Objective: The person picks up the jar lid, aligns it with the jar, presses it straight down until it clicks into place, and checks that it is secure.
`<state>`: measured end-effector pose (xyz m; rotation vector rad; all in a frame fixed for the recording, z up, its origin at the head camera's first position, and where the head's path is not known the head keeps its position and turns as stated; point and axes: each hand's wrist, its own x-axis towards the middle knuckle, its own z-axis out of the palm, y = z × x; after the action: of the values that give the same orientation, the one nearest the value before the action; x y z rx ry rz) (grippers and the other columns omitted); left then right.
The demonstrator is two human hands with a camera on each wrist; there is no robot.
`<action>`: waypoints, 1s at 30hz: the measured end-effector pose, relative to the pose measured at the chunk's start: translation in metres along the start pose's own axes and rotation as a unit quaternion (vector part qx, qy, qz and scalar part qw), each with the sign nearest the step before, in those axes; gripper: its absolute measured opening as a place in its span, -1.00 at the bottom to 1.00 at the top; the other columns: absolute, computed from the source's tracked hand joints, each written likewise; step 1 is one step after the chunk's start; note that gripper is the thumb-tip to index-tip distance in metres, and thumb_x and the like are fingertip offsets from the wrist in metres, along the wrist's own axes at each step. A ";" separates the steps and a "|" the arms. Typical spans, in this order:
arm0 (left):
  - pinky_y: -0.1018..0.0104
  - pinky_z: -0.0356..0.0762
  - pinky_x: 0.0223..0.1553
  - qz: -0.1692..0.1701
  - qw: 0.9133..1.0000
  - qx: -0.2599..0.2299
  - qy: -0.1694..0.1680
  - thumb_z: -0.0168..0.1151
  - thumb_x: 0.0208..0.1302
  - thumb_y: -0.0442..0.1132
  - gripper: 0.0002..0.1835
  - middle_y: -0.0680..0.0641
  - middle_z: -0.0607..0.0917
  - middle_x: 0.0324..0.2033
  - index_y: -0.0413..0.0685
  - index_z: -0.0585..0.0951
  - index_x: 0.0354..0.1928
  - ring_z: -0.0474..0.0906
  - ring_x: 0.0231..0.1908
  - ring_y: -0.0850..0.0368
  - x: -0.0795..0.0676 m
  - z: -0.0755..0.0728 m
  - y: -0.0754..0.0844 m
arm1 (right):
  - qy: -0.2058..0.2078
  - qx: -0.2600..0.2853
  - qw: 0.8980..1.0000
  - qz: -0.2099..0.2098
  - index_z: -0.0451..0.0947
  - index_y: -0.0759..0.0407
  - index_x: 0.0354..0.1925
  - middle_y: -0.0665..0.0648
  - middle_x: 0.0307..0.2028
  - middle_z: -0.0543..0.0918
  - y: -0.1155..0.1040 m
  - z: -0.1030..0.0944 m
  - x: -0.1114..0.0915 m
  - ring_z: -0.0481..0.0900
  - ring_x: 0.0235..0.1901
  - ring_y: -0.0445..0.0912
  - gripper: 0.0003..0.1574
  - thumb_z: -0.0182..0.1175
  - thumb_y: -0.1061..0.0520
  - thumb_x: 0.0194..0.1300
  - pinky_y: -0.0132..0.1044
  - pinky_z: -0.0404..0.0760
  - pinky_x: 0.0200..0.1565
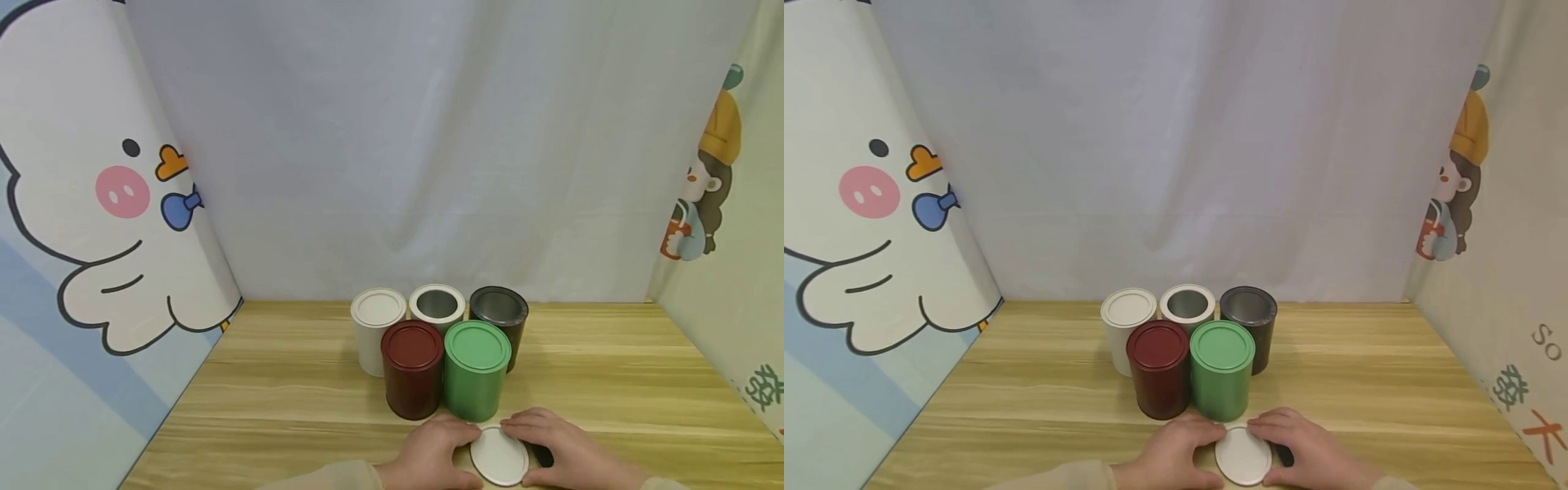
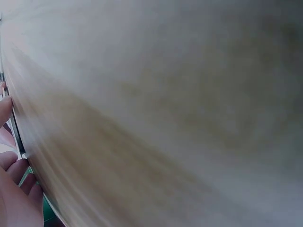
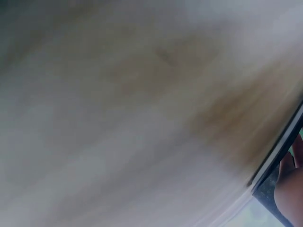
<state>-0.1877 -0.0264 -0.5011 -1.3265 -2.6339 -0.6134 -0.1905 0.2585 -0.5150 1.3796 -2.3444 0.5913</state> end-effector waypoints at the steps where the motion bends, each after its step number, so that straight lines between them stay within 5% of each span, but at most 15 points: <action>1: 0.56 0.41 0.07 0.002 1.000 0.001 0.002 0.53 0.01 0.11 -0.37 0.16 0.68 0.03 0.01 0.68 0.13 0.51 0.04 0.33 0.000 0.000 0.000 | 0.001 0.002 1.000 0.000 0.55 0.14 0.23 0.05 0.09 0.62 0.000 0.000 0.000 0.53 0.05 -0.04 -0.11 0.46 -0.29 0.04 -0.38 0.43 0.12; 7: 0.59 0.39 0.08 0.023 0.999 0.005 0.025 0.55 -0.01 0.07 -0.42 0.13 0.70 0.01 0.01 0.71 0.07 0.54 0.03 0.32 -0.001 0.003 -0.002 | 0.000 0.001 1.000 0.010 0.57 0.15 0.21 0.04 0.08 0.61 -0.004 0.002 0.001 0.53 0.05 -0.07 -0.12 0.46 -0.29 0.05 -0.47 0.38 0.14; 13: 0.61 0.39 0.06 0.033 0.998 -0.008 0.046 0.55 0.01 0.06 -0.47 0.15 0.71 -0.03 -0.01 0.73 0.03 0.55 -0.01 0.34 0.000 0.006 -0.006 | -0.024 0.017 0.999 0.045 0.58 0.14 0.20 0.01 0.07 0.61 -0.009 0.001 0.004 0.54 0.03 -0.09 -0.18 0.42 -0.28 0.11 -0.22 0.60 -0.03; 30: 0.58 0.44 0.00 -0.013 0.997 -0.071 0.026 0.57 0.00 0.06 -0.43 0.14 0.72 -0.05 -0.06 0.74 0.04 0.56 -0.03 0.35 -0.001 -0.001 -0.010 | 0.004 0.054 0.998 0.043 0.64 0.17 0.10 0.01 -0.01 0.65 -0.013 0.002 0.012 0.57 -0.03 -0.12 -0.26 0.49 -0.20 0.06 -0.26 0.60 -0.07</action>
<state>-0.1949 -0.0329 -0.5033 -1.2954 -2.6117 -0.8426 -0.1847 0.2431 -0.5085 1.3232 -2.4076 0.7587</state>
